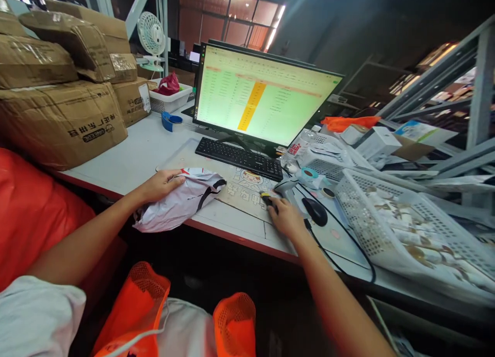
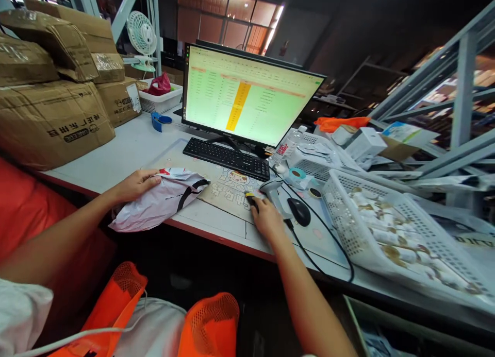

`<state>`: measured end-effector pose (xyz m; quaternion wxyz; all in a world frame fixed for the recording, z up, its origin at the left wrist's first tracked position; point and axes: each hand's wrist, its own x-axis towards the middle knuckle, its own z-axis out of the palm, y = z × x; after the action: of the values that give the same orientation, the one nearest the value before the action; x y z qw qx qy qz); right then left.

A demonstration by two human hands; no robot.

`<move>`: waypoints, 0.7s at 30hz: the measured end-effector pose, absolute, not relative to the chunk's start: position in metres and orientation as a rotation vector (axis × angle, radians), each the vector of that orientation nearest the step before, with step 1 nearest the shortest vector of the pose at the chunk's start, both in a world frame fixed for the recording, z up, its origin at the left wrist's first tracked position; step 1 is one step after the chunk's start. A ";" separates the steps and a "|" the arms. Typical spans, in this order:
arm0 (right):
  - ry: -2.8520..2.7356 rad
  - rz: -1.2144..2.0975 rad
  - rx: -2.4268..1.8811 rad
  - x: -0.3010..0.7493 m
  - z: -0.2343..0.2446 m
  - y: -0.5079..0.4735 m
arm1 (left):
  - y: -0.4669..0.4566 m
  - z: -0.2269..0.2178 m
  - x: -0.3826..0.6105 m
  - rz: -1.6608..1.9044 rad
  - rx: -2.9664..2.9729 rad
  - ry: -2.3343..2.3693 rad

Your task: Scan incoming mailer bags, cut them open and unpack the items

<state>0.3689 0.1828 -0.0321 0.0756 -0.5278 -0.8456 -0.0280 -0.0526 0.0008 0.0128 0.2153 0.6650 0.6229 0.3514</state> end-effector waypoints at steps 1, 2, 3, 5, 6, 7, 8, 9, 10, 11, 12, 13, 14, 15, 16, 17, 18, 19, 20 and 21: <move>-2.536 -0.096 -1.590 0.362 -0.036 0.177 | -0.001 0.024 -0.048 0.841 1.911 1.816; -2.515 -0.118 -1.576 0.355 -0.039 0.170 | -0.004 0.035 -0.042 0.712 1.963 1.915; -2.471 -0.138 -1.525 0.346 -0.040 0.163 | -0.007 0.046 -0.034 0.606 2.005 2.012; -2.388 -0.095 -1.293 0.324 -0.037 0.146 | -0.009 0.061 -0.014 0.477 2.087 2.164; -2.372 -0.020 -1.128 0.310 -0.034 0.136 | -0.007 0.065 -0.003 0.424 2.140 2.221; -2.378 0.078 -0.948 0.294 -0.032 0.125 | -0.004 0.066 0.006 0.359 2.188 2.270; -2.399 0.179 -0.777 0.277 -0.031 0.113 | 0.002 0.064 0.014 0.276 2.224 2.306; -2.424 0.255 -0.640 0.261 -0.031 0.102 | 0.008 0.060 0.019 0.189 2.241 2.322; -2.451 0.308 -0.541 0.245 -0.032 0.092 | 0.014 0.054 0.020 0.126 2.237 2.324; -2.476 0.339 -0.485 0.231 -0.035 0.084 | 0.020 0.048 0.019 0.106 2.223 2.321; -2.502 0.358 -0.461 0.220 -0.039 0.077 | 0.024 0.042 0.015 0.122 2.207 2.316; -2.525 0.374 -0.457 0.211 -0.043 0.073 | 0.027 0.036 0.009 0.163 2.191 2.317; -2.544 0.387 -0.465 0.205 -0.047 0.070 | 0.028 0.031 0.003 0.215 2.174 2.326; -2.556 0.397 -0.475 0.202 -0.051 0.068 | 0.028 0.026 -0.003 0.272 2.161 2.341; -2.562 0.403 -0.484 0.200 -0.054 0.067 | 0.028 0.022 -0.009 0.328 2.153 2.354; -2.560 0.405 -0.492 0.199 -0.056 0.067 | 0.027 0.018 -0.014 0.383 2.148 2.359; -2.553 0.407 -0.498 0.198 -0.057 0.067 | 0.027 0.015 -0.018 0.439 2.142 2.356; -2.542 0.412 -0.503 0.198 -0.057 0.068 | 0.027 0.013 -0.021 0.494 2.133 2.349; -2.529 0.421 -0.507 0.197 -0.057 0.068 | 0.027 0.010 -0.023 0.539 2.121 2.339; -2.513 0.433 -0.511 0.197 -0.056 0.068 | 0.028 0.008 -0.024 0.573 2.108 2.332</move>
<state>0.1967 0.0681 -0.0559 0.2670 -0.1893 -0.9312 0.1604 -0.0241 0.0276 0.0084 -0.0267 0.6595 0.7295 0.1794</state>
